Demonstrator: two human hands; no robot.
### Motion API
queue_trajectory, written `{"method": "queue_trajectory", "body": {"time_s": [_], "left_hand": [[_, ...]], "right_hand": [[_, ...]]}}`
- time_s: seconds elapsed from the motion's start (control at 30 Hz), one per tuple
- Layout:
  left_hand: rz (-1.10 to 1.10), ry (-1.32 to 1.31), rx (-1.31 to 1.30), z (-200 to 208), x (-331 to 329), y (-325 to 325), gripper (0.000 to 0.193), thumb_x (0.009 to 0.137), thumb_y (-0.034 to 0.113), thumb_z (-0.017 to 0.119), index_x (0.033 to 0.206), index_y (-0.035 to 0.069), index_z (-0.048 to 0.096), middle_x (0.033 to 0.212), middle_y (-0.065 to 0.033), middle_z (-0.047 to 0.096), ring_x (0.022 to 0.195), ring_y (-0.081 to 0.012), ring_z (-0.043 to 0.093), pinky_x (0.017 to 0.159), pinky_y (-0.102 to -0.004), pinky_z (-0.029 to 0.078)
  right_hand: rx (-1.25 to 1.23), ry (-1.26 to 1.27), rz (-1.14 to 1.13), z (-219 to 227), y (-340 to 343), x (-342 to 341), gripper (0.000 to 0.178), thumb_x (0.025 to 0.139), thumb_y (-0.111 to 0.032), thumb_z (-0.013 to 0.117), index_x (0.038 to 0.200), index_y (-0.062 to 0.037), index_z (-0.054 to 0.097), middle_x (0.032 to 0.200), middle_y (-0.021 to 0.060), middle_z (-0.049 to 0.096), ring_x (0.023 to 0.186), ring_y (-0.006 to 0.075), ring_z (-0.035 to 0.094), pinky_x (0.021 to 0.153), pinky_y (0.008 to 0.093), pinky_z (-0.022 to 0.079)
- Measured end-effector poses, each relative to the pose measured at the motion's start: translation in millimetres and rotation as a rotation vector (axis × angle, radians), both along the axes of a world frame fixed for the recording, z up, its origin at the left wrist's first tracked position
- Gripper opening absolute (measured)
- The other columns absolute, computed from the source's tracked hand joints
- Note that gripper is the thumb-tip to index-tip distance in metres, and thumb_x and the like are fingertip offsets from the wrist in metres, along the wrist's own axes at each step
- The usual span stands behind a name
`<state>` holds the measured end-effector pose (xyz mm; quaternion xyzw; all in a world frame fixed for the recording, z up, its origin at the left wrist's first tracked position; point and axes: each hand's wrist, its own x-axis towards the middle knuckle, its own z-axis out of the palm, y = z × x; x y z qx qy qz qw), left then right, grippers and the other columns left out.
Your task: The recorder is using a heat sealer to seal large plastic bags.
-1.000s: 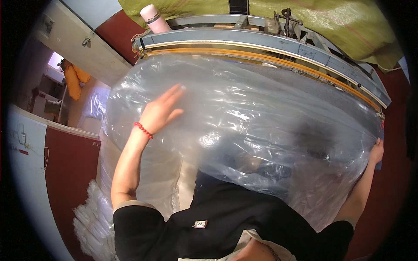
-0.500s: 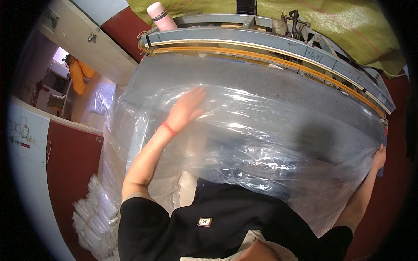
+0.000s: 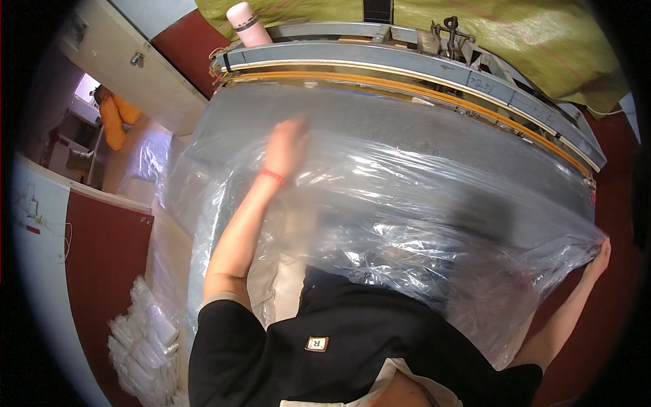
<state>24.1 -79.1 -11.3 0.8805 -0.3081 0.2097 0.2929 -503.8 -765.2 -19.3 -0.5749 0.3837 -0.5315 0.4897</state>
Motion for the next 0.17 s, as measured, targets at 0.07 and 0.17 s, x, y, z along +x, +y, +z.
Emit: {"method": "queue_trajectory", "body": {"time_s": [0.07,0.17], "left_hand": [[-0.037,-0.014,0.121,-3.9,3.5,4.7,0.019,0.068,0.006,0.062,0.086,0.002,0.06,0.073,-0.0102,0.054,0.074,-0.027,0.052,0.066,-0.0346,0.042],[-0.069,-0.107,0.127,-4.0,11.1,0.5,0.014,0.069,0.008,0.061,0.082,0.003,0.059,0.074,-0.0113,0.054,0.076,-0.0279,0.052,0.067,-0.0364,0.041]], "right_hand": [[0.012,-0.024,-0.015,13.1,7.5,-7.6,0.029,0.084,-0.024,0.055,0.104,-0.0029,0.053,0.096,0.005,0.056,0.089,0.0143,0.052,0.08,0.0281,0.041],[-0.014,0.05,-0.027,21.1,9.7,-38.6,0.03,0.083,-0.024,0.055,0.104,-0.0028,0.054,0.099,0.0058,0.056,0.09,0.0145,0.052,0.08,0.0277,0.041]]}}
